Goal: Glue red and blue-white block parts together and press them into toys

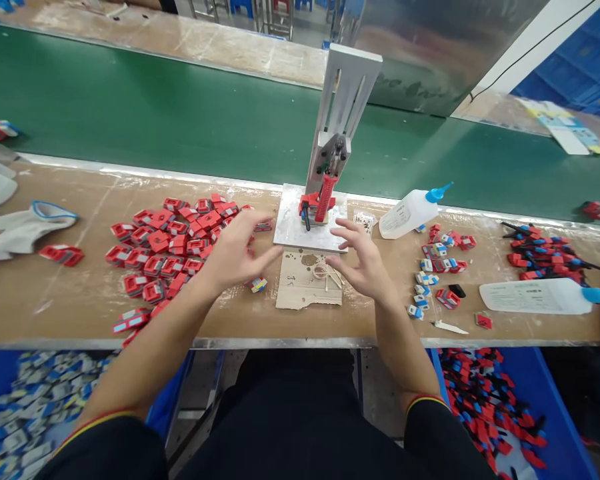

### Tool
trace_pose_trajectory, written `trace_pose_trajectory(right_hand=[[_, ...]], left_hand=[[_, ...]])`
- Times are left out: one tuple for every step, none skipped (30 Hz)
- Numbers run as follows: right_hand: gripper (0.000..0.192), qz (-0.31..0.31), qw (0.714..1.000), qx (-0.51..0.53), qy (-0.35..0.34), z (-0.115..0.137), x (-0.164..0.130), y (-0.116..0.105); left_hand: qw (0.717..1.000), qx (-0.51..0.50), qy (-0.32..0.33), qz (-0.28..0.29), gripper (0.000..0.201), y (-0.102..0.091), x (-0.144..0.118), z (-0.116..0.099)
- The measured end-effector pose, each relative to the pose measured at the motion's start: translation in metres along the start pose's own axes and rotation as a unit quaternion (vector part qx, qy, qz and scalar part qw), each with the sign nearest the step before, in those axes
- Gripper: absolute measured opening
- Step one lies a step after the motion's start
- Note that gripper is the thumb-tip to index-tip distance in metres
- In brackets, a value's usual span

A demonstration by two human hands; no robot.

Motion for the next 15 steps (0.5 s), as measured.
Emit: trace_pose_trajectory(right_hand=[[0.045,0.02,1.0,0.012,0.006,-0.005,0.011,0.006],[0.048,0.037,0.999,0.025,0.015,-0.01,0.021,0.013],[0.05,0.052,0.998,0.04,0.024,-0.016,0.031,0.02],[0.051,0.067,0.996,0.058,0.032,-0.022,0.04,0.026],[0.052,0.081,0.993,0.078,0.038,-0.027,0.047,0.031],[0.052,0.092,0.99,0.099,0.042,-0.032,0.053,0.036],[0.052,0.101,0.987,0.118,0.045,-0.036,0.057,0.039],[0.053,0.105,0.984,0.134,0.047,-0.039,0.06,0.04],[0.053,0.105,0.983,0.143,0.048,-0.041,0.061,0.041],[0.052,0.102,0.983,0.147,0.047,-0.041,0.06,0.04],[0.05,0.095,0.983,0.15,0.041,-0.038,0.058,0.037],[0.047,0.085,0.983,0.158,0.03,-0.032,0.055,0.033],[0.044,0.075,0.982,0.171,0.013,-0.023,0.052,0.027],[0.041,0.062,0.98,0.186,-0.006,-0.011,0.049,0.019],[0.041,0.049,0.978,0.201,-0.023,0.003,0.048,0.01]], left_hand=[[1.0,-0.022,-0.002,0.013,0.053,0.009,0.026,0.003],[0.998,-0.051,0.001,0.042,0.059,0.021,0.05,0.007],[0.993,-0.091,0.002,0.076,0.069,0.033,0.071,0.013],[0.985,-0.136,0.003,0.109,0.077,0.044,0.087,0.02],[0.975,-0.173,0.003,0.14,0.083,0.054,0.098,0.027],[0.964,-0.204,0.005,0.169,0.088,0.062,0.104,0.033],[0.955,-0.227,0.007,0.191,0.091,0.069,0.106,0.039],[0.948,-0.243,0.01,0.206,0.091,0.074,0.106,0.043],[0.944,-0.254,0.011,0.21,0.088,0.078,0.104,0.046],[0.944,-0.26,0.008,0.202,0.082,0.081,0.101,0.047],[0.947,-0.264,0.0,0.185,0.073,0.085,0.099,0.049],[0.95,-0.266,-0.011,0.163,0.064,0.088,0.098,0.049],[0.953,-0.268,-0.025,0.138,0.056,0.092,0.097,0.049],[0.955,-0.27,-0.037,0.116,0.05,0.096,0.097,0.049],[0.957,-0.27,-0.044,0.097,0.046,0.1,0.098,0.049]])
Point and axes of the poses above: each hand's wrist, its own x-axis towards the middle knuckle, its own y-axis out of the palm, z = x × y, the point moved 6 cm from there along x, towards the middle knuckle, and after that the axes turned 1 degree about -z, right-handed, at the moved point
